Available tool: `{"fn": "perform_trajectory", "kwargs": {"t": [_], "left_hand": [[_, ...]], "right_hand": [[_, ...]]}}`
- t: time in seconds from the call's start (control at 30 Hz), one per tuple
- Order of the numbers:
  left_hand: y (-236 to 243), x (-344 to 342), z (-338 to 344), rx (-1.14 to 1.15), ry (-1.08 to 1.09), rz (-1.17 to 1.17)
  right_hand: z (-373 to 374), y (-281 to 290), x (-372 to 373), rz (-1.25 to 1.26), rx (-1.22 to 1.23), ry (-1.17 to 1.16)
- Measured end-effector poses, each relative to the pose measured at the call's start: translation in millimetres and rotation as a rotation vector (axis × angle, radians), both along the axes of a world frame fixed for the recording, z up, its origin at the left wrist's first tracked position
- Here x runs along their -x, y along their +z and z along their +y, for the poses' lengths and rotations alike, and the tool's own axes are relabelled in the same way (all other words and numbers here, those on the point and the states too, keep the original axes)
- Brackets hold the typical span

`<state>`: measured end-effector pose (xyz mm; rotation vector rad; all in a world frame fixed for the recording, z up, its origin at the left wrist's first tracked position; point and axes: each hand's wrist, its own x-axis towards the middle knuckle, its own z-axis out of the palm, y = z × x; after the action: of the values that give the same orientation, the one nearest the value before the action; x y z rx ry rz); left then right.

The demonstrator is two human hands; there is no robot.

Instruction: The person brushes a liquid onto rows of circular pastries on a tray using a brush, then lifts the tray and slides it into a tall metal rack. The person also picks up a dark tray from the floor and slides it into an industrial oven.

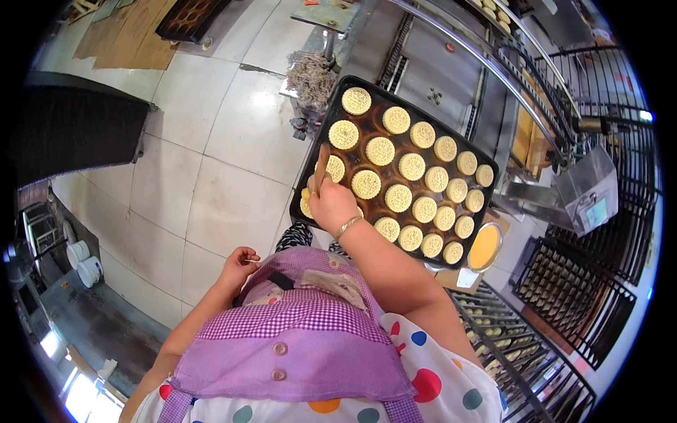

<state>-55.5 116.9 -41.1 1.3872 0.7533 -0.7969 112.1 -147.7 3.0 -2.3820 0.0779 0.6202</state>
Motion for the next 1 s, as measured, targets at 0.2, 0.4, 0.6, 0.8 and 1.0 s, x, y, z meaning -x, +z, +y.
{"fn": "perform_trajectory", "kwargs": {"t": [0.2,0.4,0.6,0.8,1.0], "left_hand": [[-3,10,9,-0.012,0.087,0.069],[-6,3,4,0.001,0.084,0.067],[-14,5,-7,-0.016,0.076,0.082],[-5,-10,-23,-0.02,0.043,0.06],[-6,-20,-52,-0.02,-0.104,0.012]], "right_hand": [[-8,-14,-63,-0.113,0.168,0.082],[-62,-15,-205,-0.437,0.376,0.073],[-37,-25,-77,-0.317,0.196,0.387],[-61,-12,-25,0.121,0.134,0.033],[-184,-28,-125,-0.535,0.246,-0.296]]}}
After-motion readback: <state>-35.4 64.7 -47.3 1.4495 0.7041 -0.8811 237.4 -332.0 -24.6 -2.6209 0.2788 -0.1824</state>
